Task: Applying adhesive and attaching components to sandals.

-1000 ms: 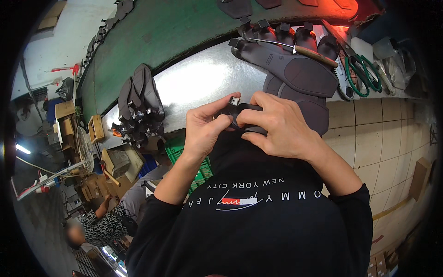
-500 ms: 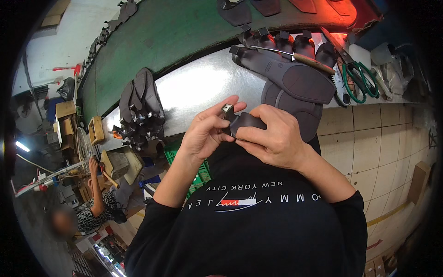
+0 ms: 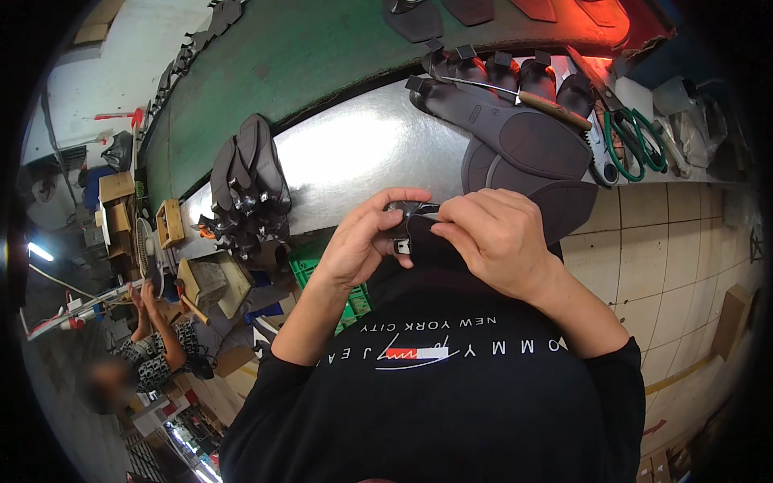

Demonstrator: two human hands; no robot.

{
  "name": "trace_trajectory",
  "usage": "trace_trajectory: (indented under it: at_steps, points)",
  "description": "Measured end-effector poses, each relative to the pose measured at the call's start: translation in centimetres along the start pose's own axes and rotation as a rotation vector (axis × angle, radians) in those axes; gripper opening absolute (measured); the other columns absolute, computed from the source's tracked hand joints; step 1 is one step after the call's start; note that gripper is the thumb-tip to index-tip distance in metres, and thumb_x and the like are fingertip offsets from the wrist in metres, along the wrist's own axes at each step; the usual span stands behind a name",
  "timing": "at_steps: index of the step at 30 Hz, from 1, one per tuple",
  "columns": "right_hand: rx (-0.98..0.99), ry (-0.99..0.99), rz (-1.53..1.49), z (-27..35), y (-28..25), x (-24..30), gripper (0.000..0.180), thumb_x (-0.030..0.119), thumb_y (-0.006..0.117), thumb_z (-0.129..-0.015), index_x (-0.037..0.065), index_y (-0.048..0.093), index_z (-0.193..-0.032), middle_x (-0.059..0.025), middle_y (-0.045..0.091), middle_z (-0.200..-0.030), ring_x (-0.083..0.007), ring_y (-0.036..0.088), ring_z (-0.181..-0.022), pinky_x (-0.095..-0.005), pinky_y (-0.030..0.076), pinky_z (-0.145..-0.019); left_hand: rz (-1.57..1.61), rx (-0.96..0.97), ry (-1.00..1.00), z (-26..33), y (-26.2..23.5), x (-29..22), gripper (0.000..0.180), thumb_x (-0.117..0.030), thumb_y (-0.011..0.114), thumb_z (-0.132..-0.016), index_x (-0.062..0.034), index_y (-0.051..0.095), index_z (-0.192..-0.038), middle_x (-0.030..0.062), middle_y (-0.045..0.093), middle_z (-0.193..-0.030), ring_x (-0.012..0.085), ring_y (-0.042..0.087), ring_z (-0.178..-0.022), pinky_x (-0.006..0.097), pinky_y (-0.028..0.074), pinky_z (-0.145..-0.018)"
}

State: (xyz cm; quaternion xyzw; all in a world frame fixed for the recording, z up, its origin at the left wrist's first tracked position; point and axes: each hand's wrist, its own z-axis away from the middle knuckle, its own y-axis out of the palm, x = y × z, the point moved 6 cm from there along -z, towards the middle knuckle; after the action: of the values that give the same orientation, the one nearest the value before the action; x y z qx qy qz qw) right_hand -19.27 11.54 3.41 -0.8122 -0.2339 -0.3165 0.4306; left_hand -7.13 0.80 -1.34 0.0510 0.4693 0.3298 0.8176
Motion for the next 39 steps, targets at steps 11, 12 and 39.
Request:
trace_trajectory:
  at_steps: [11, 12, 39]
  points:
    - [0.021, 0.067, -0.081, 0.9, 0.6, -0.2, 0.015, 0.006, 0.072, -0.073, 0.005, 0.057, -0.076, -0.0086, 0.057, -0.065, -0.0266, 0.059, -0.058, -0.0349, 0.044, -0.051, -0.282, -0.042, 0.077, -0.1, 0.2, 0.7, 0.028, -0.006, 0.049, -0.088, 0.0021, 0.057, -0.113, 0.007, 0.062, -0.095, 0.009, 0.06, -0.074, 0.027, 0.056, -0.062]
    - [0.054, 0.096, -0.098, 0.9, 0.8, -0.4, 0.016, 0.006, 0.072, -0.073, 0.004, 0.056, -0.076, -0.0089, 0.058, -0.066, -0.0264, 0.06, -0.059, -0.0344, 0.045, -0.052, -0.282, -0.04, 0.076, -0.1, 0.1, 0.9, 0.028, -0.006, 0.049, -0.088, 0.0021, 0.057, -0.113, 0.007, 0.062, -0.095, 0.009, 0.06, -0.074, 0.027, 0.056, -0.062]
    - [-0.308, 0.039, 0.094, -6.5, -5.3, -5.4, 0.011, 0.009, 0.063, -0.084, -0.001, 0.065, -0.086, -0.0134, 0.065, -0.086, -0.0293, 0.061, -0.076, -0.0361, 0.047, -0.066, 0.667, -0.166, 0.234, 4.0, -7.4, -0.6, 0.028, -0.01, 0.055, -0.086, -0.0021, 0.058, -0.112, 0.0115, 0.062, -0.112, 0.0213, 0.065, -0.092, 0.034, 0.06, -0.067]
